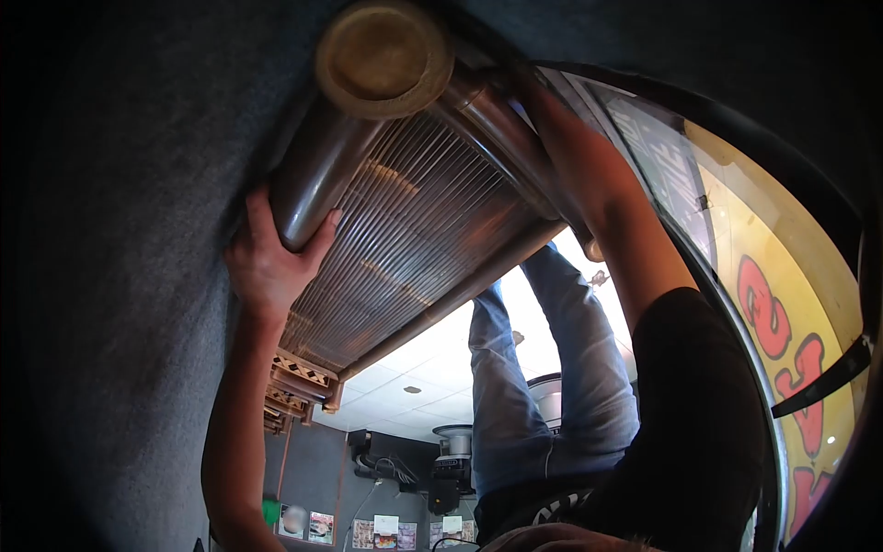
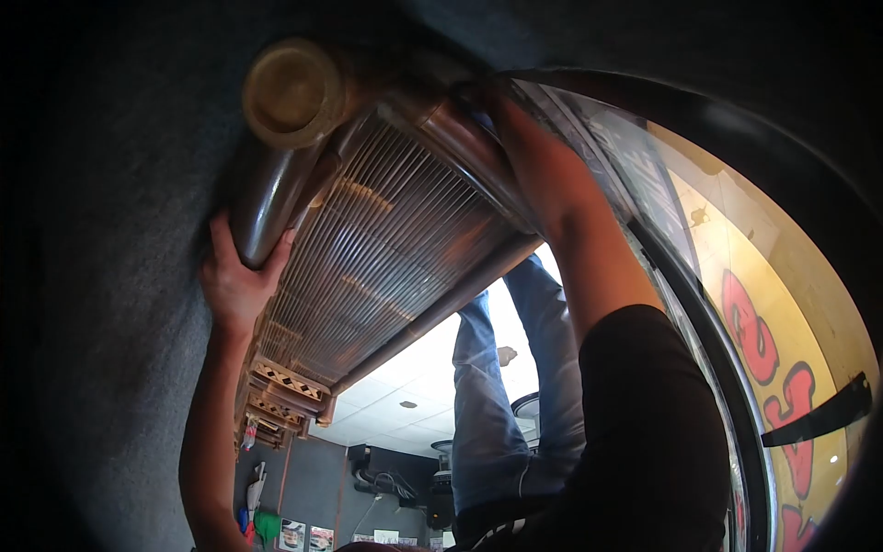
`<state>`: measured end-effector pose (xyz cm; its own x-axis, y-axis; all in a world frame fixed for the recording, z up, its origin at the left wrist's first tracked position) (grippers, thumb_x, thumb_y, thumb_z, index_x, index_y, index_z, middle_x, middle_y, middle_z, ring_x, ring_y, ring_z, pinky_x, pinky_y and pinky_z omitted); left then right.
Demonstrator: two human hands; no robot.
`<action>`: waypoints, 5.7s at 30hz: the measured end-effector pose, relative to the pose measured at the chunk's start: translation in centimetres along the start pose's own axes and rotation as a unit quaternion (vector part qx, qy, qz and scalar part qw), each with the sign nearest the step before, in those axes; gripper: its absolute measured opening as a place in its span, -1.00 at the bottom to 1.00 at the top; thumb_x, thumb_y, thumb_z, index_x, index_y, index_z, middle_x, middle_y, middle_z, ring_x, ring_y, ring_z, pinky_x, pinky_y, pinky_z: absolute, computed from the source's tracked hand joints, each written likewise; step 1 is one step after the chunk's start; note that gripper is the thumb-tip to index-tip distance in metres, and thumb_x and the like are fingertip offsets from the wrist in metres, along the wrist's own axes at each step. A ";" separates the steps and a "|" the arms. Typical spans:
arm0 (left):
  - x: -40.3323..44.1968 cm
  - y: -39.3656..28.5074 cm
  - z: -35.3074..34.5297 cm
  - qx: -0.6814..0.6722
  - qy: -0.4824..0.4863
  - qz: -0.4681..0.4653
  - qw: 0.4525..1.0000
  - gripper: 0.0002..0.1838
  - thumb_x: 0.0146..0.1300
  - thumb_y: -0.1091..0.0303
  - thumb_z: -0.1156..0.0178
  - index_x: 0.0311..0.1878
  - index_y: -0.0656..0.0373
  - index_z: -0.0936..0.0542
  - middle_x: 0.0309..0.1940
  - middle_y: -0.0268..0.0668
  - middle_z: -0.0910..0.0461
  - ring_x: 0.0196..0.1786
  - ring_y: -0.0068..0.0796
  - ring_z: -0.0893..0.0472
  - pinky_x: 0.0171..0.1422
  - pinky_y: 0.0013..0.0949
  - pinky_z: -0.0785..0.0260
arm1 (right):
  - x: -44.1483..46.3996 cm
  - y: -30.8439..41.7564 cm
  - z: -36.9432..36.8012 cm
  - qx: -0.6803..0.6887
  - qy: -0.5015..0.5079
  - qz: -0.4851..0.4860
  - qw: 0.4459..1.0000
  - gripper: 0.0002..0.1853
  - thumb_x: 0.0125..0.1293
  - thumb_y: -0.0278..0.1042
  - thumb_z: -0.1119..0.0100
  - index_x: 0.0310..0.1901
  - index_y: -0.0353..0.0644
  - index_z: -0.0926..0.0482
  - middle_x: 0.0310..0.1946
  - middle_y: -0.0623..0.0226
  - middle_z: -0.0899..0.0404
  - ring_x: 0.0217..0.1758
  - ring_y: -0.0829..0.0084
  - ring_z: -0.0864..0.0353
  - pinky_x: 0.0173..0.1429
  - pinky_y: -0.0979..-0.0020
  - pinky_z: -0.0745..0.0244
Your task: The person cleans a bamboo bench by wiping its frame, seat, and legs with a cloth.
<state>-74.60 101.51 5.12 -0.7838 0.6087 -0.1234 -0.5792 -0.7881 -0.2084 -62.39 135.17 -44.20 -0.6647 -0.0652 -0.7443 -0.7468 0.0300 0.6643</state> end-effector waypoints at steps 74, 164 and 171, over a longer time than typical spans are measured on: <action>-0.4 1.0 0.0 0.045 -0.044 -0.024 0.998 -0.25 0.20 -0.37 -0.31 0.06 0.18 -0.50 -0.55 -0.07 -0.68 -0.50 0.00 -0.74 -0.50 -0.04 -0.60 | -35.0 12.9 -13.6 -0.280 -0.324 0.196 0.882 -0.34 0.16 -0.66 -0.10 0.36 -0.02 -0.51 0.40 0.12 -0.49 0.46 -0.02 -0.45 0.42 0.13 -0.49; -51.0 -23.5 15.8 -0.500 -0.058 0.051 0.862 -0.72 0.32 0.09 -0.29 -0.26 0.14 -0.68 -0.44 -0.18 -0.67 -0.35 -0.21 -0.67 -0.19 -0.12 -0.46 | -82.5 22.7 -34.1 -0.441 0.011 0.386 0.810 -0.80 0.29 -0.36 -0.46 -0.11 -0.22 -0.71 -0.22 0.17 -0.71 -0.13 0.22 -0.71 0.00 0.23 -0.59; -56.8 -27.8 19.5 -0.436 -0.220 0.087 0.868 -0.58 0.31 -0.03 -0.38 0.02 0.08 -0.63 -0.30 -0.21 -0.71 -0.23 -0.22 -0.74 -0.11 -0.11 -0.54 | -87.8 21.4 -34.7 -0.414 -0.028 0.503 0.758 -0.73 0.23 -0.56 -0.40 -0.02 -0.24 -0.71 -0.09 0.11 -0.71 -0.02 0.16 -0.74 0.09 0.24 -0.62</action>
<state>-18.30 87.04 36.84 -0.9631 0.2424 0.1167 -0.2045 -0.3776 -0.9031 -19.34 106.95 37.75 -0.9062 -0.3820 0.1811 0.3924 -0.6007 0.6966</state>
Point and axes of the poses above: each hand's wrist, its own x-axis towards the middle knuckle, its own z-axis out of the back of the hand, y = z × x, the point moved 5 cm from there along x, towards the middle knuckle
